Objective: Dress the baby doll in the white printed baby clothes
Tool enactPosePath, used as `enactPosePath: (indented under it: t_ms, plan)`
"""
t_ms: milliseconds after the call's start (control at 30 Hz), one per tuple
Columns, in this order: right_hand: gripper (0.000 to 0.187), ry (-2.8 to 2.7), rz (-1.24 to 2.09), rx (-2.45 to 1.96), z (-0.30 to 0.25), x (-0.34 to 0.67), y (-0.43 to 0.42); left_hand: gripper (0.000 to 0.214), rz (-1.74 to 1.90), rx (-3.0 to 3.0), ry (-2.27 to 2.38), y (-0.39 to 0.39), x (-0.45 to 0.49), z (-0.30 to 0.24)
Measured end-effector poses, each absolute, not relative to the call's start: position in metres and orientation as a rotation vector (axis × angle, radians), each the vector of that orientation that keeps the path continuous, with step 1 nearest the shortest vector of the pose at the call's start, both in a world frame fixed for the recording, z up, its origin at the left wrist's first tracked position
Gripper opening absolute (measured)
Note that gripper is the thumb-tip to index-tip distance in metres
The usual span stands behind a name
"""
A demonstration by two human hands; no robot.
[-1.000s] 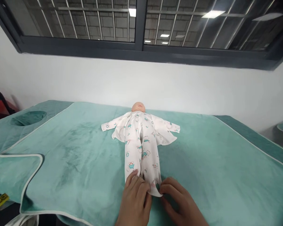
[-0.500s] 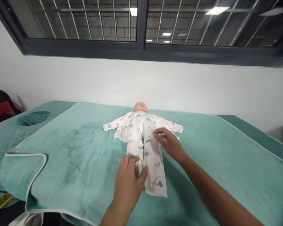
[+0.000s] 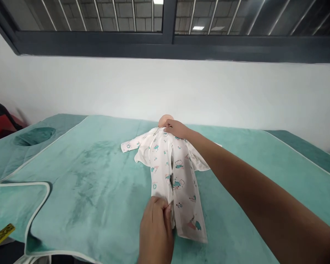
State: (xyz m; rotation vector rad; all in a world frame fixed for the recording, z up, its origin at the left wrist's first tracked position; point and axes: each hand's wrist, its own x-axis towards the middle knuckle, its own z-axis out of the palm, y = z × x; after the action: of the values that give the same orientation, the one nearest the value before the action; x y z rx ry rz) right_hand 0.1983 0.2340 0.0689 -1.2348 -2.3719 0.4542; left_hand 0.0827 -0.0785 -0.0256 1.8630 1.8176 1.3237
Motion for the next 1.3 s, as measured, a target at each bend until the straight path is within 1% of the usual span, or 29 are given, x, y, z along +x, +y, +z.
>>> enactPosePath:
  t_ms: [233, 400, 500, 633, 700, 767, 800, 900, 1000, 1067, 1167, 1300]
  plan:
    - [0.014, -2.354, 0.347, -1.213, 0.067, 0.187, 0.247, 0.02, 1.424, 1.712, 1.691, -0.078, 0.09, -0.026]
    - [0.014, -2.205, 0.367, -1.258, 0.056, 0.185, 0.253, 0.023, 1.444, 1.604, 1.638, -0.08, 0.093, -0.027]
    - [0.016, -2.1, 0.455, -1.263, 0.05, 0.188, 0.249, 0.023, 1.366, 1.588, 1.579, -0.082, 0.088, -0.026]
    - [0.019, -1.949, 0.53, -1.23, 0.037, 0.203, 0.229, 0.031, 1.133, 1.567, 1.473, -0.069, 0.062, -0.019]
    - [0.023, -1.774, 0.509, -1.224, 0.023, 0.22, 0.206, 0.03, 1.103, 1.669, 1.58, -0.052, 0.044, -0.016]
    - [0.026, -1.659, 0.372, -1.266, 0.004, 0.242, 0.175, 0.022, 1.093, 1.903, 1.764, -0.028, 0.029, -0.015]
    - [0.025, -1.712, 0.275, -1.259, -0.005, 0.253, 0.158, 0.019, 1.052, 2.025, 1.862, -0.015, 0.024, -0.016]
    - [0.019, -1.989, 0.113, -1.21, -0.023, 0.281, 0.104, 0.033, 0.857, 2.321, 2.036, 0.019, 0.018, -0.02]
    - [0.025, -2.337, 0.119, -1.078, -0.023, 0.293, 0.067, 0.037, 0.747, 2.514, 2.051, 0.04, 0.024, -0.025]
    - [0.029, -2.473, 0.126, -0.963, -0.019, 0.293, 0.057, 0.037, 0.739, 2.543, 2.06, 0.046, 0.028, -0.028]
    - [0.031, -2.513, 0.112, -0.867, -0.017, 0.286, 0.061, 0.035, 0.784, 2.539, 2.061, 0.05, 0.029, -0.03]
    - [0.029, -2.449, 0.056, -0.905, -0.019, 0.271, 0.073, 0.032, 0.88, 2.514, 2.077, 0.05, 0.027, -0.03]
